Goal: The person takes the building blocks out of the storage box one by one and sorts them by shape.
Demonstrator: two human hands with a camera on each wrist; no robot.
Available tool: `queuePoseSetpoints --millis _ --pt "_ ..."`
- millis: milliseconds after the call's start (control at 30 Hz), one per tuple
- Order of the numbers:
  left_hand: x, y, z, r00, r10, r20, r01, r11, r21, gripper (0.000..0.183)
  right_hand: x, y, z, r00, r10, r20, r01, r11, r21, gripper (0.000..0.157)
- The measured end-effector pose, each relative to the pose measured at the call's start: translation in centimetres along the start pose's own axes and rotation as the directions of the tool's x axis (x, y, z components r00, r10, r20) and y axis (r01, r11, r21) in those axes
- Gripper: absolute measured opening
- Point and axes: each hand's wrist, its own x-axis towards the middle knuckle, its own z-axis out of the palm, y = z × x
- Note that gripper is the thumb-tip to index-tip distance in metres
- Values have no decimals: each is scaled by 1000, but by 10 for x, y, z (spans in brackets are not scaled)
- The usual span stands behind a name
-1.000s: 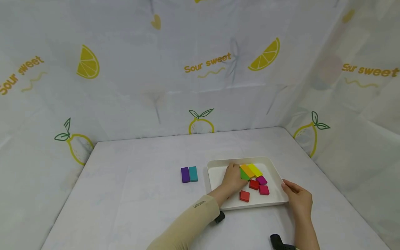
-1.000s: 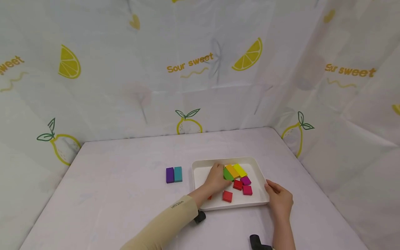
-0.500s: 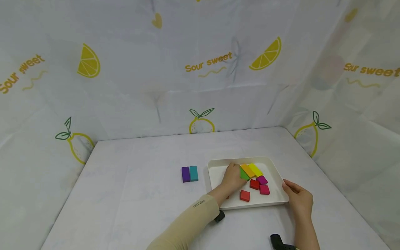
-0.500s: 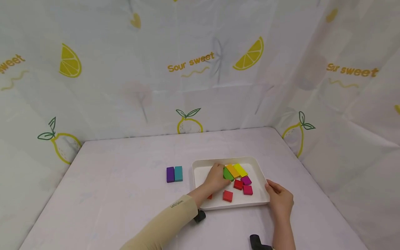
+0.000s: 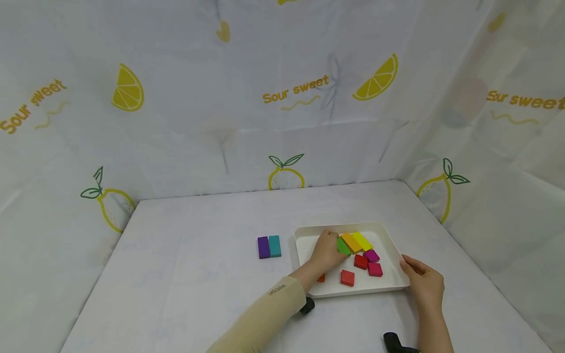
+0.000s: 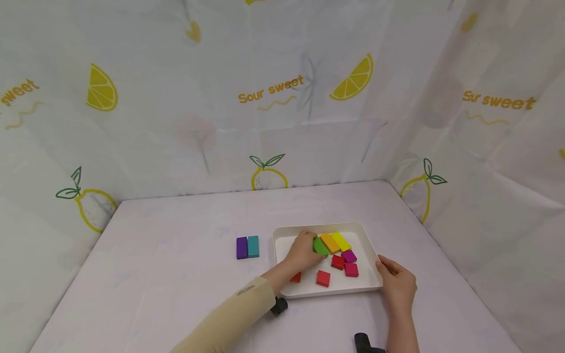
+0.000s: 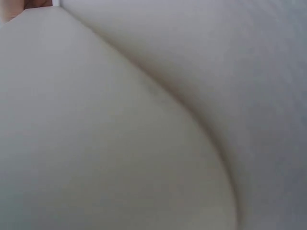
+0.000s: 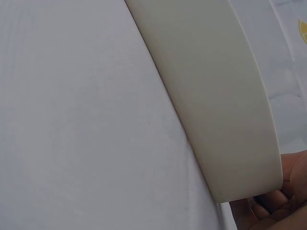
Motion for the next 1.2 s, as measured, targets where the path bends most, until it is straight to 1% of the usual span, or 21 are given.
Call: queuePoseSetpoints --millis 133,267,367,467,633,767,933,1200 --pt "-1 -4 -12 1000 0 -13 -1 998 -63 58 0 0 0 1000 -4 3 4 1000 -5 47" --pt "-3 -9 -32 999 15 -40 -18 996 -90 61 0 0 -1 1000 -4 4 4 1000 -13 47" --pt "-4 -17 -48 996 46 -77 -52 996 -77 61 1 1 -1 1000 -5 5 5 1000 -17 47" --pt "-6 -26 -64 991 63 -116 -72 995 -73 61 2 2 -1 1000 -10 7 10 1000 -28 47" --pt "-11 -46 -85 982 83 -169 -97 993 -71 61 3 2 0 1000 -7 10 7 999 -39 46" --pt "-15 -66 -99 979 77 -190 -95 992 -87 60 3 0 0 1000 -5 19 5 1000 -28 47" --pt "-20 -89 -112 977 56 -205 -79 991 -107 60 3 -1 -1 1000 -8 7 8 999 -39 46" --pt "-30 -121 -136 980 30 -198 -56 990 -129 61 3 1 -1 1000 -16 7 16 999 -31 47"
